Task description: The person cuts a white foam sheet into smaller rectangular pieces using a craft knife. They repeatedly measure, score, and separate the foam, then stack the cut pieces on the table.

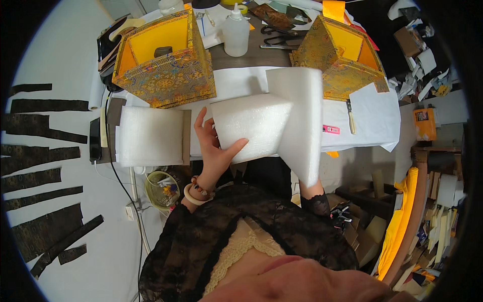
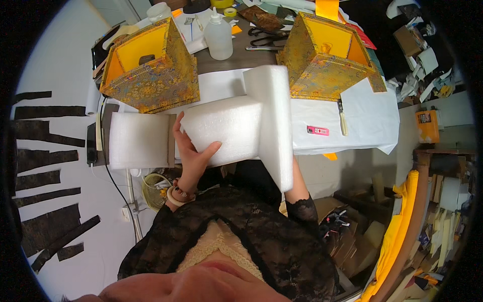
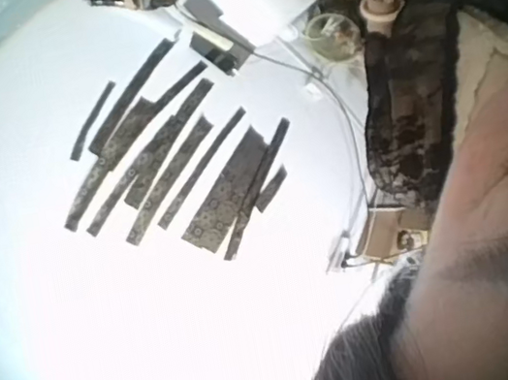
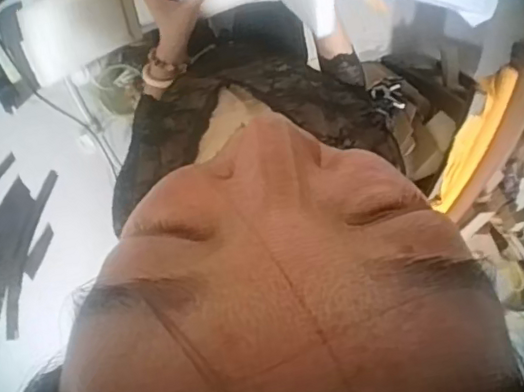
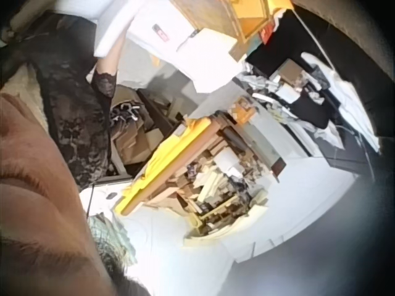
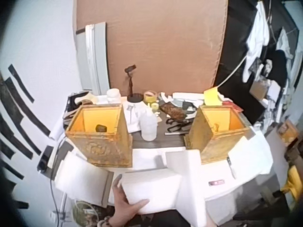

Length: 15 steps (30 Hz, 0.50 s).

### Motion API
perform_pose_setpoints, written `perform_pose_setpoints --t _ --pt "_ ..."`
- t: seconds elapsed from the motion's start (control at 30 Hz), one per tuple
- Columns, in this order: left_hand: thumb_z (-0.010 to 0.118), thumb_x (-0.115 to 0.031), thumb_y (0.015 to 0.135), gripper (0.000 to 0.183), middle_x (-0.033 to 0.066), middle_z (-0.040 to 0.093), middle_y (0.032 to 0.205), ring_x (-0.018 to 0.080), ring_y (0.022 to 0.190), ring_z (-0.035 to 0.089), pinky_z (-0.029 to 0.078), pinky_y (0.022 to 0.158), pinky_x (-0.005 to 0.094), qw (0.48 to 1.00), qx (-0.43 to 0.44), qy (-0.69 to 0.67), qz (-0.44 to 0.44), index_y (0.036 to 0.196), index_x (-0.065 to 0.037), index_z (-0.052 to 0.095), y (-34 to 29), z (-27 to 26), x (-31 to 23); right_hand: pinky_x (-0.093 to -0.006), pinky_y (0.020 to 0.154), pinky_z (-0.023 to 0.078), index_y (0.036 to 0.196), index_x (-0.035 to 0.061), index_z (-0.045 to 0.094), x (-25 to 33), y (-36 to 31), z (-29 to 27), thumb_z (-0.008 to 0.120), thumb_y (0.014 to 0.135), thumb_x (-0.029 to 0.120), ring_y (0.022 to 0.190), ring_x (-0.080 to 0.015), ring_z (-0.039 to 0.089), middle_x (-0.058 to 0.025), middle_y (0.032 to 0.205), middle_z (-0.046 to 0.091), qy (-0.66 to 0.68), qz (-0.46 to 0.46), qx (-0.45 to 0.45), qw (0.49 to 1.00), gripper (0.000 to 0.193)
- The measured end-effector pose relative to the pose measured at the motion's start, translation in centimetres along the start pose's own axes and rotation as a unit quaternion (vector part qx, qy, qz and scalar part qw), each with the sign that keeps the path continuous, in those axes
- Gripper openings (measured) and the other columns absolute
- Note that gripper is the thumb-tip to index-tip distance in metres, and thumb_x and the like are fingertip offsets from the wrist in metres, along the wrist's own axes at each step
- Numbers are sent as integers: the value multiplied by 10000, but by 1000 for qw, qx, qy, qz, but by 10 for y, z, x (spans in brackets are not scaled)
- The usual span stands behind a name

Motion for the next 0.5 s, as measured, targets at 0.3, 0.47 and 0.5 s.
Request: perform_pose_setpoints --t 0.3,0.47,0.5 --pt "916 -98 714 1107 168 417 1483 280 1283 536 483 1054 420 960 47 224 163 1563 -13 209 2 -8 -73 -426 1196 276 1570 -22 271 86 -38 38 385 862 846 1471 -263 359 -144 1593 376 -55 -186 195 961 1126" --pt "933 -104 664 1005 184 561 1392 300 1222 602 510 1008 405 876 131 430 175 1505 -35 388 37 34 -127 -362 1031 449 1523 23 388 61 -8 0 383 1080 482 1173 -150 556 -90 1395 547 -126 -146 41 980 637" --pt "939 -163 597 1053 184 607 1260 394 1067 636 555 856 414 835 155 454 269 1500 -78 404 43 48 -135 -346 1010 466 1480 11 435 67 -10 -3 410 1083 429 1138 -149 578 -101 1337 589 -133 -166 9 977 578"
Point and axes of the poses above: each hand's wrist, its own y-axis towards the middle knuckle, its own z-axis out of the palm, x = y × z, the point moved 10 cm from there along y, towards the middle knuckle
